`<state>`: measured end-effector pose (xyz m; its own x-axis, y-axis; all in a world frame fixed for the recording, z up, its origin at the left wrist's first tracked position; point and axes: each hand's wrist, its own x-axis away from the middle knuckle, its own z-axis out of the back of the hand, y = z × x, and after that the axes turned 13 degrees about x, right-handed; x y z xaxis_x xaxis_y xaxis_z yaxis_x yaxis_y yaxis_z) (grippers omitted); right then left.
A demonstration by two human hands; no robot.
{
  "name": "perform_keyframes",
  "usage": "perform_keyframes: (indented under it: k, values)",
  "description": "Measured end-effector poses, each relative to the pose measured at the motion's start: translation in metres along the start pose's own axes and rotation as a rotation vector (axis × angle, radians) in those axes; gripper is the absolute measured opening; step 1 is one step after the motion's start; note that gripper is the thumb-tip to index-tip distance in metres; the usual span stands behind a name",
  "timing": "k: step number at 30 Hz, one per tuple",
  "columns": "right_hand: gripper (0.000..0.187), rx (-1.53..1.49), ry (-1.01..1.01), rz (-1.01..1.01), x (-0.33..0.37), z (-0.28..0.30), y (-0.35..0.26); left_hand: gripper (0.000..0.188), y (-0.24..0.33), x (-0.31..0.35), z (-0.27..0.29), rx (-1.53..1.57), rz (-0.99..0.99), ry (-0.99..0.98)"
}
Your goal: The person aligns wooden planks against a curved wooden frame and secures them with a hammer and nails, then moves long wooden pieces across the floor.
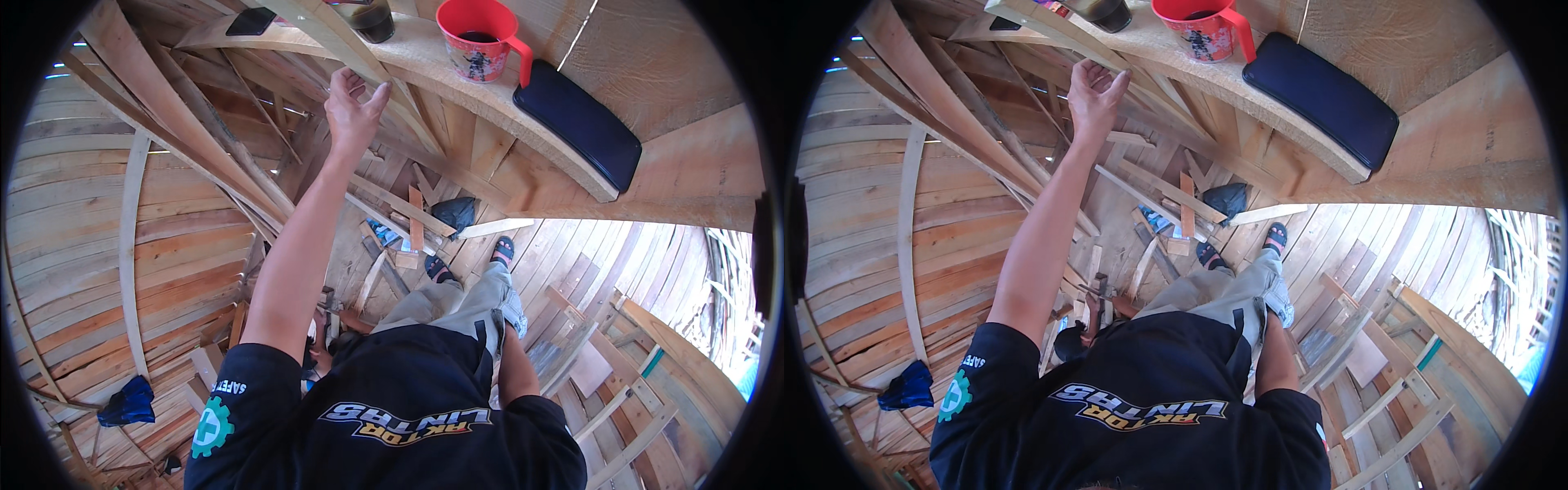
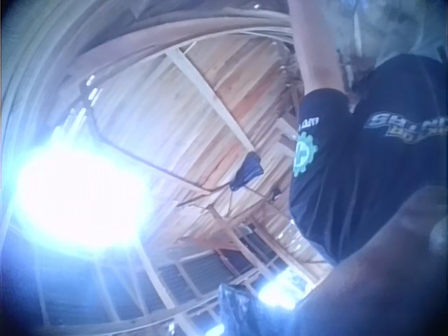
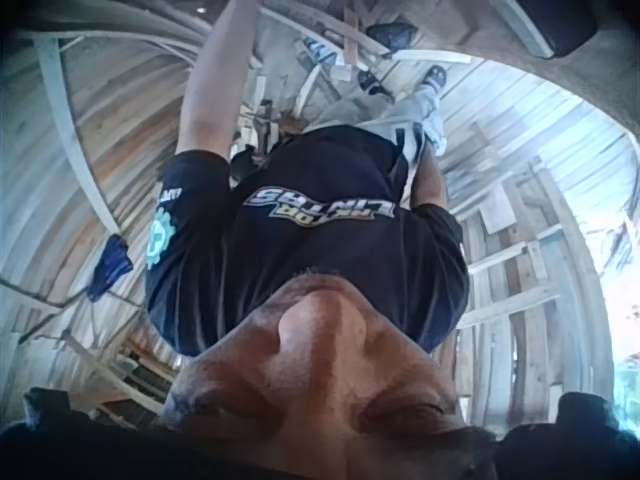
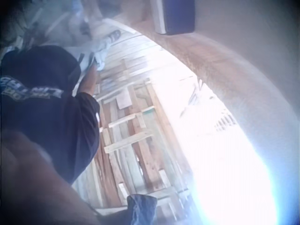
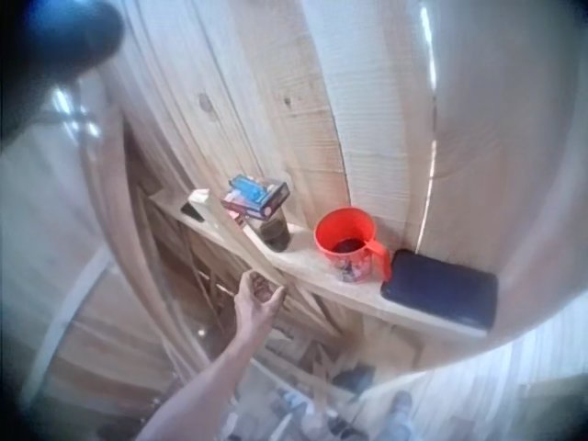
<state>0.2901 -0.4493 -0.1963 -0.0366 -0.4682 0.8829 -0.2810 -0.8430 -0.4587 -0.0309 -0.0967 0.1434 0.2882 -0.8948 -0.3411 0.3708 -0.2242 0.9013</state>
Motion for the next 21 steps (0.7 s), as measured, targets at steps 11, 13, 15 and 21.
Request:
perform_keyframes:
  k: [11,13,15,21]
  values:
    - [0.036,0.184,-0.157,0.139,0.025,0.062,0.062,0.056,-0.005,0.000,0.004,-0.007,-0.048,-0.024]
    - [0.033,0.348,-0.057,0.137,0.027,0.068,0.064,0.054,-0.008,0.001,0.005,0.025,-0.091,-0.006]
    - [0.032,0.513,0.043,0.133,0.031,0.070,0.065,0.051,-0.008,0.004,0.005,0.083,-0.149,0.022]
    - [0.026,1.420,0.201,0.322,0.083,0.048,-0.006,0.059,-0.008,0.005,-0.006,0.121,-0.087,0.036]
